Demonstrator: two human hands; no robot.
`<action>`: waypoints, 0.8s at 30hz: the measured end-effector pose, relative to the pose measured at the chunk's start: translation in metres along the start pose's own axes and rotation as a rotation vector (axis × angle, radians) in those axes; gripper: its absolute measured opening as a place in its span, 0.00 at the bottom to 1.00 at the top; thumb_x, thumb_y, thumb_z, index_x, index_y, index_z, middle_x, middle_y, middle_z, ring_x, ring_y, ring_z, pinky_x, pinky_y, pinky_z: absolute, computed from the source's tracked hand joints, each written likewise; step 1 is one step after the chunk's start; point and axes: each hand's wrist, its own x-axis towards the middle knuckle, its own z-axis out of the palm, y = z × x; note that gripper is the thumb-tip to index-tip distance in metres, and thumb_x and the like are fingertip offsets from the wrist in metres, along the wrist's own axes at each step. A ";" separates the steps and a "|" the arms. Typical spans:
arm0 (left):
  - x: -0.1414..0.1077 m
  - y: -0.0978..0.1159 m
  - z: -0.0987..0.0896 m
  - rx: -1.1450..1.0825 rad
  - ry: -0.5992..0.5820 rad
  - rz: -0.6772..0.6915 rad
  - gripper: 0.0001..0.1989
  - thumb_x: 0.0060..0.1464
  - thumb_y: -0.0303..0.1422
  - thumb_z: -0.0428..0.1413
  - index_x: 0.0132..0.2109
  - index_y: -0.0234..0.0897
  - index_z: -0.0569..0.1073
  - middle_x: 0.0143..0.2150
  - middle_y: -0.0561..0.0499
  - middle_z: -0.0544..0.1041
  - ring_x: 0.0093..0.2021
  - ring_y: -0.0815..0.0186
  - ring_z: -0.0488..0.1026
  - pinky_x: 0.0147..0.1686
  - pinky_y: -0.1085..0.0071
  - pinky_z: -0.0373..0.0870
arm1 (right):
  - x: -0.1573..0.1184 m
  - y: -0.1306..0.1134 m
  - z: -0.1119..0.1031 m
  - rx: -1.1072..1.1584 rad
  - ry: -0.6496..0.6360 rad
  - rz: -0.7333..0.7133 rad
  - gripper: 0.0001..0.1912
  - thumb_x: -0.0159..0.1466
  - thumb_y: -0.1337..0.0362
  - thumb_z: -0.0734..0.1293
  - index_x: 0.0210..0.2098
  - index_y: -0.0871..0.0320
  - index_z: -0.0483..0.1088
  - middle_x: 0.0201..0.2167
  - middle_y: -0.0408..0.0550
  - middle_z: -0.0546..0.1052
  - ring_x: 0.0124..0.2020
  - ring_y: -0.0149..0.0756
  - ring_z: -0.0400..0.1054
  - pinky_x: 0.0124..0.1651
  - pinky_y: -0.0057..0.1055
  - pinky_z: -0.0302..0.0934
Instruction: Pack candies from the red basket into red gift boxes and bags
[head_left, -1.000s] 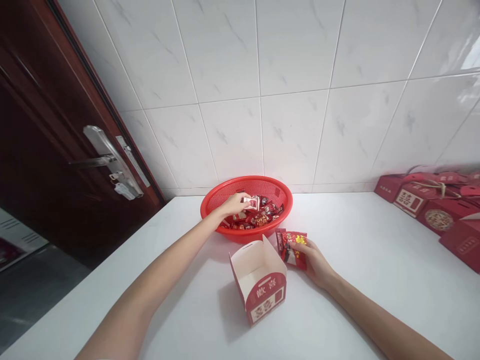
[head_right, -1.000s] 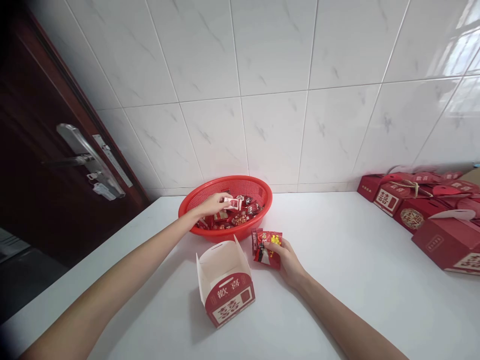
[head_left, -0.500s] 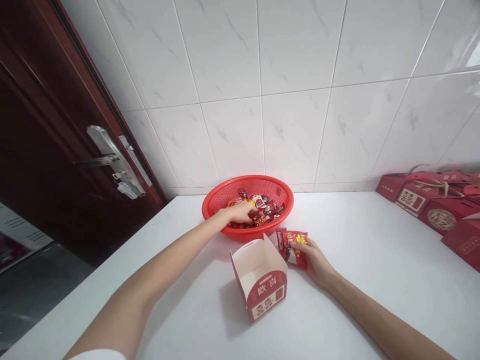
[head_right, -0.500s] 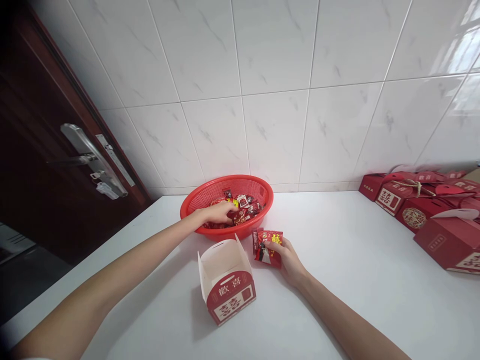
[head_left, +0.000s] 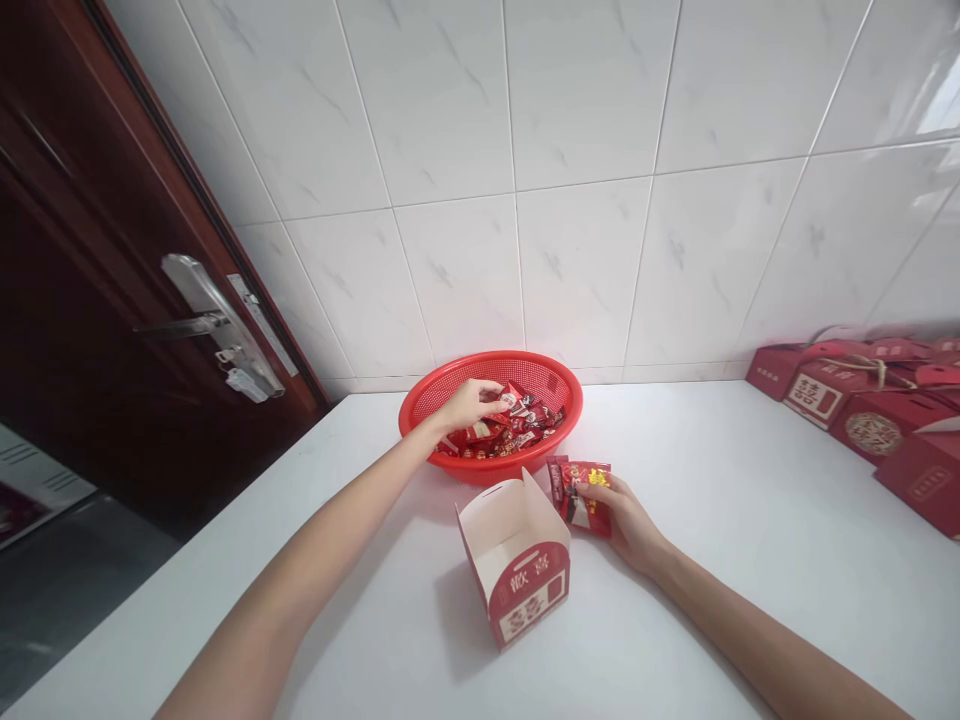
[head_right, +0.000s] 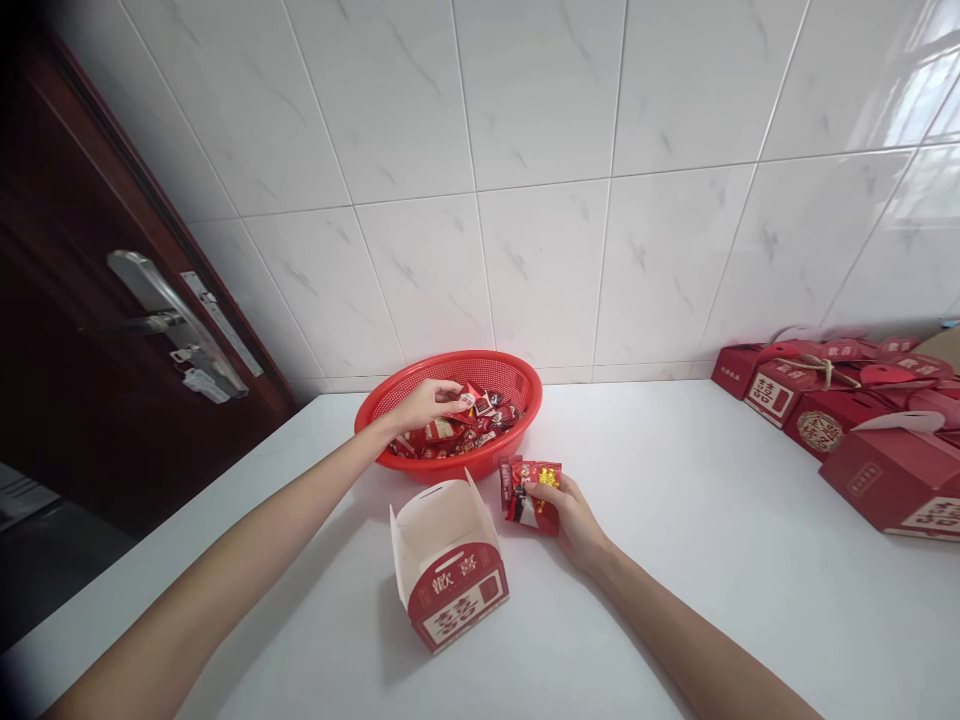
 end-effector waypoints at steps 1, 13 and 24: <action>-0.001 0.004 0.001 -0.027 -0.002 0.005 0.25 0.41 0.52 0.67 0.34 0.34 0.76 0.37 0.46 0.80 0.42 0.56 0.77 0.46 0.60 0.73 | 0.000 0.000 0.000 0.001 -0.005 -0.006 0.21 0.48 0.58 0.80 0.38 0.59 0.76 0.40 0.54 0.83 0.44 0.50 0.79 0.49 0.42 0.72; -0.021 0.079 0.056 0.414 -0.361 0.179 0.14 0.56 0.37 0.61 0.48 0.36 0.80 0.42 0.46 0.81 0.42 0.59 0.76 0.45 0.65 0.70 | -0.001 -0.002 -0.002 0.021 -0.046 -0.050 0.20 0.50 0.58 0.80 0.40 0.57 0.77 0.40 0.50 0.82 0.40 0.43 0.77 0.47 0.39 0.71; -0.052 0.099 0.046 0.305 -0.176 0.184 0.11 0.53 0.36 0.63 0.42 0.37 0.81 0.39 0.50 0.81 0.40 0.61 0.75 0.42 0.66 0.68 | -0.019 -0.042 0.022 -0.088 -0.127 -0.174 0.21 0.54 0.55 0.79 0.45 0.56 0.79 0.42 0.51 0.83 0.43 0.46 0.78 0.48 0.37 0.71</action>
